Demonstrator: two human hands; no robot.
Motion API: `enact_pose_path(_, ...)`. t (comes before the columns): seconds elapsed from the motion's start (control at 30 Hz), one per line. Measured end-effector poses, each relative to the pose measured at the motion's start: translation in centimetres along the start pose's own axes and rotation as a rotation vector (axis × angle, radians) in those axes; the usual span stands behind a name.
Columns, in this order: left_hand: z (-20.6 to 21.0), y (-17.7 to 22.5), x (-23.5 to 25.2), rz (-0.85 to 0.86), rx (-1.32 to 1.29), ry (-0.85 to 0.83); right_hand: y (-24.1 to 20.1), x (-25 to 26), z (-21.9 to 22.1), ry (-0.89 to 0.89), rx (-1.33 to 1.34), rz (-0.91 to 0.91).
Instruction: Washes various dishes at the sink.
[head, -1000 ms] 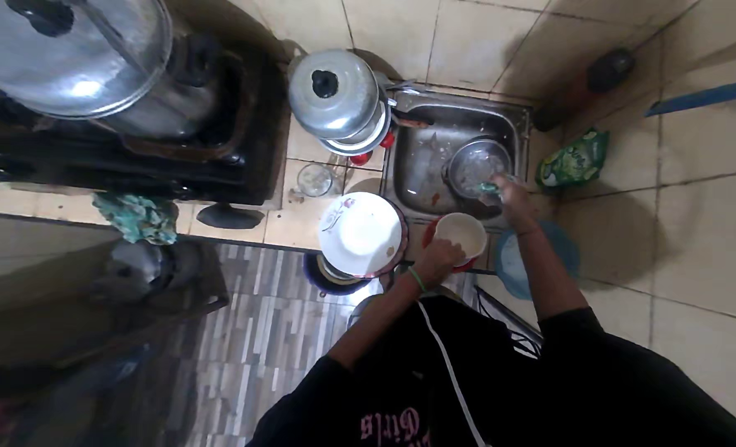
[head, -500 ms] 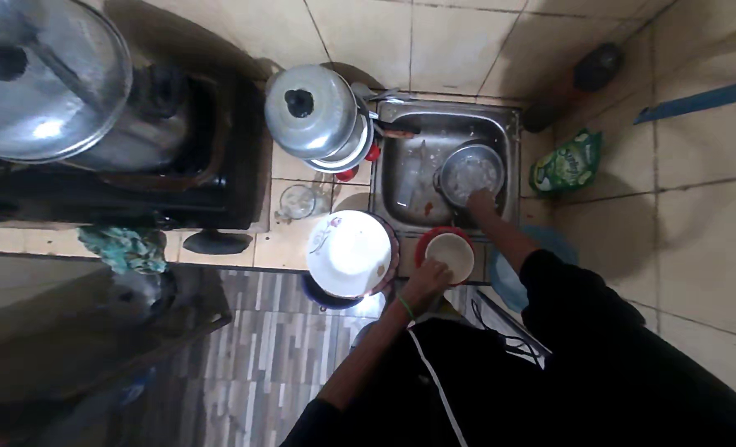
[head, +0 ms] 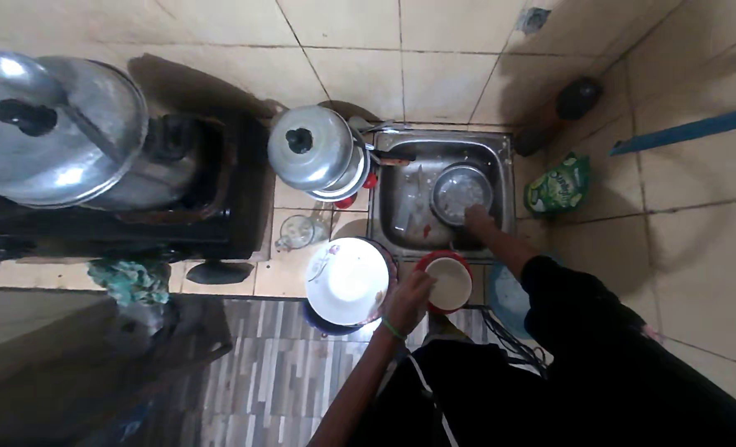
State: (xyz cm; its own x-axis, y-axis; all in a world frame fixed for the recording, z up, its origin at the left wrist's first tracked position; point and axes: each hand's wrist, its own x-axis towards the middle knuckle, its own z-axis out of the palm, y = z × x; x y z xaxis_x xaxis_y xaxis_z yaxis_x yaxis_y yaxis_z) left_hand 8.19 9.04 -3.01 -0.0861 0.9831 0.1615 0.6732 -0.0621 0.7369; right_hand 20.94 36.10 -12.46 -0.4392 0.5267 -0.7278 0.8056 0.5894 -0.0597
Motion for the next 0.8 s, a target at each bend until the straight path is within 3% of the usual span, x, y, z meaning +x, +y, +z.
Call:
enact_pose_path(0.37, -0.4, 0.1, 0.1, -0.057, 0.017, 0.026, -1.0, 2.5, 0.7, -0.111, 0.073, -0.009)
enact_pose_path(0.47, -0.7, 0.1, 0.2, -0.073, 0.001, 0.021, -1.2, 2.6, 1.4, 0.000, 0.032, -0.112)
enact_pose_path(0.57, -1.1, 0.1, 0.8, -0.071, -0.004, 0.046, -1.8, 0.2, -1.6, 0.127, 0.098, -0.108)
enact_pose_path(0.63, -1.3, -0.3, 1.0, -0.068, -0.003, 0.074, -1.6, -1.8, -5.6, 0.160, 0.298, -0.014)
enact_pose_path(0.73, -1.7, -0.1, 1.6, -0.110, -0.028, 0.096, 1.2, -1.7, -8.2, 0.342, 0.967, 0.105)
enact_pose_path(0.8, -1.8, 0.0, 1.8, -0.117, -0.043, 0.117, 2.8, -1.9, -8.7, 0.456, 1.363, 0.059)
